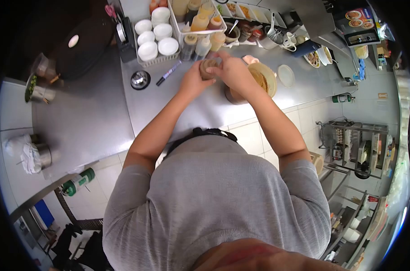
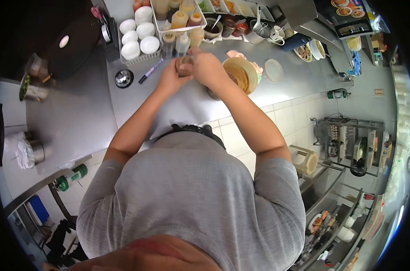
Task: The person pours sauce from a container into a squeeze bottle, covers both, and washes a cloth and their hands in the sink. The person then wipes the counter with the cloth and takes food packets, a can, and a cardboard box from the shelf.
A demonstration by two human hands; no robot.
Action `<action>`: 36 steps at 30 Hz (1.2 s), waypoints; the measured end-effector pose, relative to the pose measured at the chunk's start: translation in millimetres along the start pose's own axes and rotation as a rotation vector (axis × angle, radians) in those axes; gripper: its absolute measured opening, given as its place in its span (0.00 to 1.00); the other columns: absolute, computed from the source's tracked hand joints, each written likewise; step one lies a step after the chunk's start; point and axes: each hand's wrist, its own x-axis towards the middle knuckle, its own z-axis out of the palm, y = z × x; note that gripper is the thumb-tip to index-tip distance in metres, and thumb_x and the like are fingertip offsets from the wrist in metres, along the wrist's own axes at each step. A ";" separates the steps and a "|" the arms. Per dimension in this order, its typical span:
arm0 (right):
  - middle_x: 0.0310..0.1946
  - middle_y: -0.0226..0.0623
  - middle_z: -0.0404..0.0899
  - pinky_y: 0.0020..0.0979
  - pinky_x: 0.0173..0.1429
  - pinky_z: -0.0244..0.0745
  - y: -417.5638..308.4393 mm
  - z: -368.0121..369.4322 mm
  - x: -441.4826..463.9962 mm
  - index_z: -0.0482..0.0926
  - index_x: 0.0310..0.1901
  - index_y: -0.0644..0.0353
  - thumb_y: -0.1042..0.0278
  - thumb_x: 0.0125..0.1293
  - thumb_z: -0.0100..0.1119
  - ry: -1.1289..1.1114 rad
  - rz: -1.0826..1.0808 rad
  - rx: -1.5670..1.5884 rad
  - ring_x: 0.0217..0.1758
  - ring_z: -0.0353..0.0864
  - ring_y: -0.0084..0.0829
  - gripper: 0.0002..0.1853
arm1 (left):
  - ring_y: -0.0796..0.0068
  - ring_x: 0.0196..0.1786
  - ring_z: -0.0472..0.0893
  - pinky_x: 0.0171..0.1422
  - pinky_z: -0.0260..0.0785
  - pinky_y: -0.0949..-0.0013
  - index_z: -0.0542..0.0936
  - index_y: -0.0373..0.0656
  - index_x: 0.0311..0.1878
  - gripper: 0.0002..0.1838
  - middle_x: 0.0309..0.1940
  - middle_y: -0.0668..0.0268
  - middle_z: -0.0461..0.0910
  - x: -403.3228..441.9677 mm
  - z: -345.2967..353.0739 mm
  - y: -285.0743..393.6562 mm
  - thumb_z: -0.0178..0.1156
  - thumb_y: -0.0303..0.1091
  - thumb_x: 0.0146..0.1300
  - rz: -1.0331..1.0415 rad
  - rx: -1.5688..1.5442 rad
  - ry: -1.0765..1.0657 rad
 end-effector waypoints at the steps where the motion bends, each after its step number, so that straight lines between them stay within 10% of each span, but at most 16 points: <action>1: 0.31 0.48 0.80 0.38 0.42 0.75 -11.1 -14.1 -7.4 0.76 0.47 0.65 0.57 0.55 0.66 0.031 0.029 0.044 0.35 0.81 0.43 0.23 | 0.54 0.53 0.78 0.57 0.69 0.59 0.62 0.39 0.63 0.41 0.51 0.51 0.77 -3.5 -14.4 10.5 0.72 0.39 0.47 0.002 0.013 0.024; 15: 0.32 0.34 0.81 0.23 0.38 0.72 76.6 -100.0 -77.7 0.77 0.51 0.65 0.68 0.62 0.62 0.329 0.215 0.630 0.31 0.78 0.20 0.17 | 0.60 0.58 0.73 0.64 0.64 0.61 0.70 0.41 0.57 0.35 0.53 0.58 0.74 121.2 -150.1 59.7 0.75 0.31 0.43 0.593 0.403 0.297; 20: 0.29 0.34 0.81 0.25 0.37 0.72 124.9 -117.7 -107.2 0.78 0.50 0.65 0.64 0.61 0.62 0.592 0.420 0.529 0.30 0.77 0.22 0.18 | 0.56 0.56 0.75 0.73 0.43 0.50 0.71 0.45 0.57 0.38 0.53 0.57 0.76 200.8 -121.3 23.9 0.77 0.38 0.39 0.507 0.289 0.348; 27: 0.36 0.44 0.82 0.33 0.45 0.75 298.1 -93.1 -127.6 0.78 0.49 0.64 0.59 0.56 0.65 0.612 0.909 0.042 0.40 0.81 0.37 0.22 | 0.54 0.55 0.76 0.60 0.66 0.59 0.71 0.42 0.56 0.41 0.50 0.53 0.79 266.9 -108.5 -41.8 0.77 0.47 0.37 0.184 0.814 0.181; 36: 0.54 0.37 0.73 0.45 0.59 0.68 405.3 -54.5 -69.0 0.79 0.50 0.50 0.66 0.53 0.61 0.199 0.658 -0.553 0.58 0.71 0.43 0.20 | 0.57 0.59 0.74 0.64 0.63 0.63 0.68 0.37 0.61 0.38 0.55 0.51 0.75 215.3 -114.4 0.1 0.73 0.34 0.45 0.183 0.657 0.209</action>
